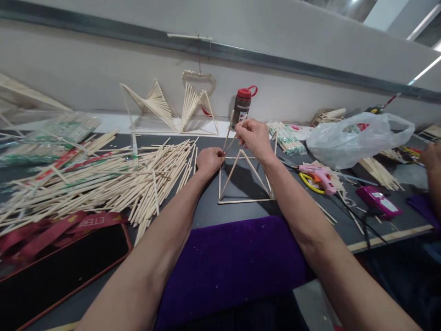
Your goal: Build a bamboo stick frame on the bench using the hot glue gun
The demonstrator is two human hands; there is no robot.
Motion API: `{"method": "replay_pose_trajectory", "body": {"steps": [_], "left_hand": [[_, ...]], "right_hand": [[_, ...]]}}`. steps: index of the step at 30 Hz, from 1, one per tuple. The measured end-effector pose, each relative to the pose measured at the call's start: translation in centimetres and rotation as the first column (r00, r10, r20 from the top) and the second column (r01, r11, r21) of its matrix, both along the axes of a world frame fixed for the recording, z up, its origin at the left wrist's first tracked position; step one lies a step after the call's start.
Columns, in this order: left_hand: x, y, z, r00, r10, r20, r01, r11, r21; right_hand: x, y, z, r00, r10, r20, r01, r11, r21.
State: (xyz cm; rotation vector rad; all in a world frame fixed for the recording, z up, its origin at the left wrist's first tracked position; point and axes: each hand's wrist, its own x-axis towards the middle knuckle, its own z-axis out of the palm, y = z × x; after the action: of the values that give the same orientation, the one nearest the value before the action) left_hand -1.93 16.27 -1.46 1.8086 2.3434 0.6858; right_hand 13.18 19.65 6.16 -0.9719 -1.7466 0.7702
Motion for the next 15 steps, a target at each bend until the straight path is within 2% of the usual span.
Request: {"method": "replay_pose_trajectory", "body": {"steps": [7,15], "left_hand": [[0.06,-0.09,0.2,1.0,-0.014,-0.01,0.014,1.0,-0.01],[-0.01,-0.04,0.06,1.0,-0.014,-0.016,0.014,1.0,0.002]], "right_hand": [[0.43,0.38,0.34,0.998,-0.059,-0.037,0.062,0.995,0.079],[0.61,0.21,0.9,0.992,-0.034,-0.125,0.047,0.994,0.103]]}}
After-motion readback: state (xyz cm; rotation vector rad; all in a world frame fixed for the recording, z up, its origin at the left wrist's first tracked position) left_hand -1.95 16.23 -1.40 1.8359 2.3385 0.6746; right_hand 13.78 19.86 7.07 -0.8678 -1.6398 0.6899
